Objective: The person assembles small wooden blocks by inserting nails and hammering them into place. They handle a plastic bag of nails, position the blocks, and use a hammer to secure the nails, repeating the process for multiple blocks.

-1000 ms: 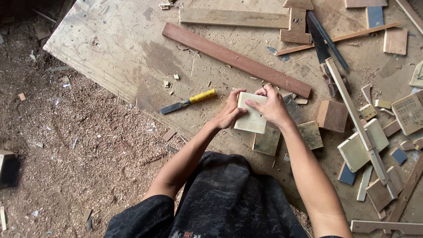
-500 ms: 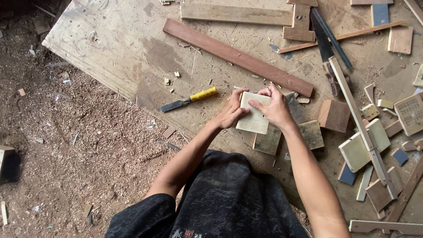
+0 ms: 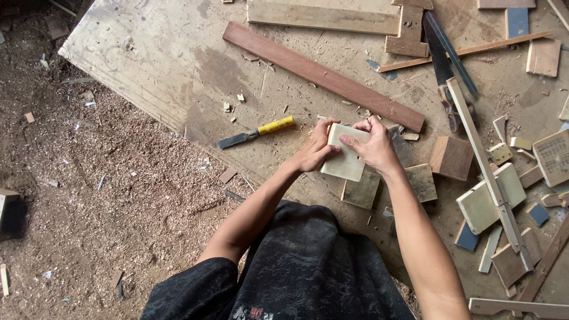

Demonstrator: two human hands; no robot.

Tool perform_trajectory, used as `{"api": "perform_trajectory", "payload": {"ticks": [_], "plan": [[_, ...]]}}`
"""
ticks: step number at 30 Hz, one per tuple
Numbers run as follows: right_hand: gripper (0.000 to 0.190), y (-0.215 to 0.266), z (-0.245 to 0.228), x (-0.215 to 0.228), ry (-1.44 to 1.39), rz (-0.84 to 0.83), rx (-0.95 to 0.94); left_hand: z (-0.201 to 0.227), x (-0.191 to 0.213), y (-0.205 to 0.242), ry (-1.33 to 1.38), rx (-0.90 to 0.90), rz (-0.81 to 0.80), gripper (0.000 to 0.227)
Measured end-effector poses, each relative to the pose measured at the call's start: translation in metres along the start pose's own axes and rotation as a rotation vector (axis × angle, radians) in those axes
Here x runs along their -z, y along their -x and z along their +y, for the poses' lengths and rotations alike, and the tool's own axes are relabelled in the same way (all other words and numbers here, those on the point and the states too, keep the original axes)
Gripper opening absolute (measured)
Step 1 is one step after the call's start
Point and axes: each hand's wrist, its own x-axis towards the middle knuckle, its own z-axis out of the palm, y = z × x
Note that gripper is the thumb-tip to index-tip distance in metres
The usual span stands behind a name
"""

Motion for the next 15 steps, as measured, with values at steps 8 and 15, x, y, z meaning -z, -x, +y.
{"api": "perform_trajectory", "payload": {"ticks": [8, 15], "plan": [[0.045, 0.006, 0.028, 0.008, -0.417, 0.014, -0.301, -0.028, 0.007, -0.002, -0.089, 0.096, 0.031, 0.096], [0.041, 0.048, 0.126, -0.014, -0.397, 0.297, -0.643, -0.051, 0.036, -0.046, -0.520, 0.132, 0.196, 0.093]]}}
